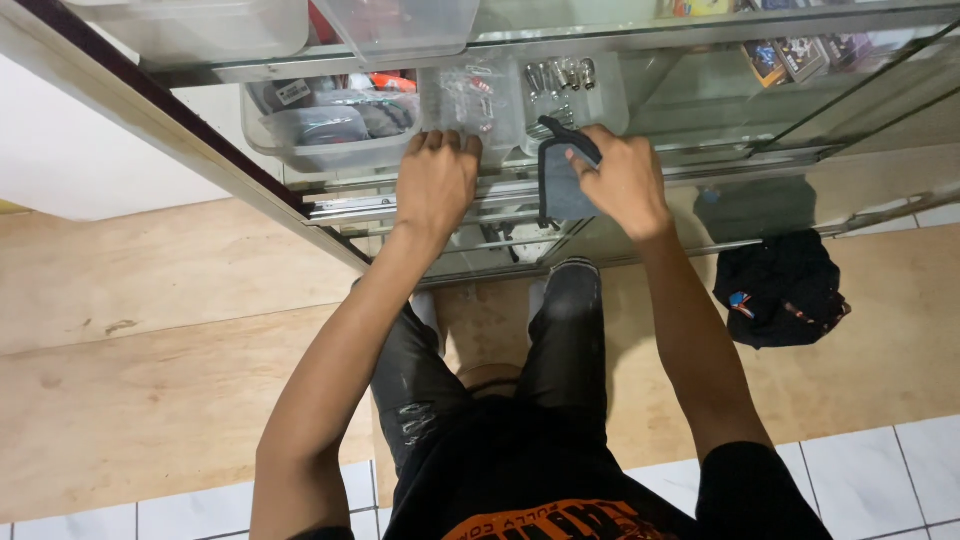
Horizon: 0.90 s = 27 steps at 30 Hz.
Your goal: Cleaning the glass panels and organizing parts inside a retail display case.
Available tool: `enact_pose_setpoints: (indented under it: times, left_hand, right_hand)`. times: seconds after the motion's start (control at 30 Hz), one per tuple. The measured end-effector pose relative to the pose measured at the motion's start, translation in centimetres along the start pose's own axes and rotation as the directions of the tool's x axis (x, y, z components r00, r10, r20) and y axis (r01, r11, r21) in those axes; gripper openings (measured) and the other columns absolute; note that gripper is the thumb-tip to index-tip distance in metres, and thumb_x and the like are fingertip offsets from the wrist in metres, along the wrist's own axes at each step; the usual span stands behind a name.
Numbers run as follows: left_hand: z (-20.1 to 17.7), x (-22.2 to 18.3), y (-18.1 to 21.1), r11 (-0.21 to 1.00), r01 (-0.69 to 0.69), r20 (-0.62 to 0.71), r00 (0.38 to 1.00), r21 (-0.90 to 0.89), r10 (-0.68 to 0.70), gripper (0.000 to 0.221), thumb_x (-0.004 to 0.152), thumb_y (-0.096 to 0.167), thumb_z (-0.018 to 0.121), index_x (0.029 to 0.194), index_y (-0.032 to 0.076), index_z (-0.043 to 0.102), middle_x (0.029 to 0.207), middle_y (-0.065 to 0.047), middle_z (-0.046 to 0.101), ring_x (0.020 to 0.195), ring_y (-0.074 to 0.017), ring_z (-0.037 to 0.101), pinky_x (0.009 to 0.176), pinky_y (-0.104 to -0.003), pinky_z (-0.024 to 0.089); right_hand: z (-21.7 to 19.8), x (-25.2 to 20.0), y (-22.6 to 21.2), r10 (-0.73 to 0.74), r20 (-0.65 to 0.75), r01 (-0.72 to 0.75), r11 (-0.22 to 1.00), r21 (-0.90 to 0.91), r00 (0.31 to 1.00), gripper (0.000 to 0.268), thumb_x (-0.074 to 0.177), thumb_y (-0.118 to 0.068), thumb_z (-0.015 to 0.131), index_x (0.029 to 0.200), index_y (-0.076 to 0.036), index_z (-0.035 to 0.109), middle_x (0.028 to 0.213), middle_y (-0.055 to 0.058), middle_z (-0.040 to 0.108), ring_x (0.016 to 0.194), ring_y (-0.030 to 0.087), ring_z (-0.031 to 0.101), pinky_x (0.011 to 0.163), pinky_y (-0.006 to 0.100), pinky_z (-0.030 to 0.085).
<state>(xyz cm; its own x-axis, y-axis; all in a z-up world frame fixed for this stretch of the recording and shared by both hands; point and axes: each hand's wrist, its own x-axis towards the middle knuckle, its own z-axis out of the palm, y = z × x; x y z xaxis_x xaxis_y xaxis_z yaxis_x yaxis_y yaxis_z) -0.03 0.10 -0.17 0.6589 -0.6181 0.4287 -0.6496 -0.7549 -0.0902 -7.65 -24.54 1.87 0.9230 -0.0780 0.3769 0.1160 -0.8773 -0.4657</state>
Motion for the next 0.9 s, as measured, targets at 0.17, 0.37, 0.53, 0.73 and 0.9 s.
enact_pose_setpoints:
  times: [0.17, 0.37, 0.53, 0.73, 0.9]
  left_hand:
    - [0.0, -0.2, 0.1, 1.000, 0.004, -0.041, 0.999, 0.017, -0.003, 0.014, 0.087, 0.012, 0.058, 0.094, 0.009, 0.071, 0.092, -0.013, 0.073, 0.091, -0.0277, 0.070, 0.088, -0.039, 0.054]
    - [-0.1, -0.2, 0.1, 0.999, 0.023, 0.028, 0.999, -0.043, -0.022, 0.019, 0.092, 0.011, 0.058, 0.106, 0.007, 0.070, 0.098, -0.015, 0.073, 0.095, -0.0301, 0.070, 0.090, -0.041, 0.052]
    - [-5.8, -2.9, 3.1, 0.986, -0.034, -0.328, 0.944, -0.161, -0.021, 0.051, 0.099, 0.027, 0.064, 0.140, -0.001, 0.057, 0.126, -0.025, 0.067, 0.112, -0.0402, 0.066, 0.103, -0.048, 0.046]
    - [-2.0, -11.8, 7.5, 0.060, 0.288, 0.284, 0.957, -0.956, -0.058, 0.099, 0.084, 0.050, 0.082, 0.157, -0.001, 0.038, 0.150, -0.016, 0.058, 0.141, -0.0291, 0.056, 0.121, -0.041, 0.041]
    - [10.0, -23.1, 10.6, -0.787, 0.323, 0.585, 0.809, -0.525, -0.059, 0.094, 0.091, 0.024, 0.086, 0.169, 0.004, 0.038, 0.129, -0.010, 0.046, 0.101, -0.0270, 0.041, 0.091, -0.038, 0.033]
  right_hand:
    - [-0.1, 0.0, 0.0, 0.005, 0.001, -0.005, 1.000, -0.005, 1.000, 0.025, 0.091, -0.019, 0.077, 0.112, -0.005, 0.074, 0.082, 0.023, 0.072, 0.075, 0.042, 0.071, 0.066, 0.046, 0.056]
    - [0.2, -0.4, 0.6, -0.015, -0.015, 0.015, 1.000, -0.001, 1.000, 0.026, 0.091, -0.020, 0.078, 0.112, -0.007, 0.074, 0.083, 0.022, 0.072, 0.076, 0.041, 0.072, 0.066, 0.046, 0.056]
    - [-0.9, -3.5, -0.7, 0.078, 0.004, -0.079, 0.995, 0.069, 0.997, 0.041, 0.092, -0.023, 0.076, 0.128, -0.005, 0.067, 0.093, 0.024, 0.072, 0.069, 0.041, 0.069, 0.068, 0.046, 0.055]
    - [4.3, -13.0, -0.6, 0.292, 0.348, -0.452, 0.643, 0.618, 0.891, 0.032, 0.096, -0.031, 0.068, 0.111, -0.003, 0.073, 0.098, 0.008, 0.077, 0.090, 0.017, 0.071, 0.083, 0.033, 0.056]
    - [7.5, -15.5, -3.2, 0.466, 0.576, -0.499, -0.290, 0.817, 0.672, 0.032, 0.095, -0.028, 0.066, 0.114, -0.003, 0.070, 0.106, 0.005, 0.076, 0.095, 0.018, 0.071, 0.085, 0.035, 0.057]
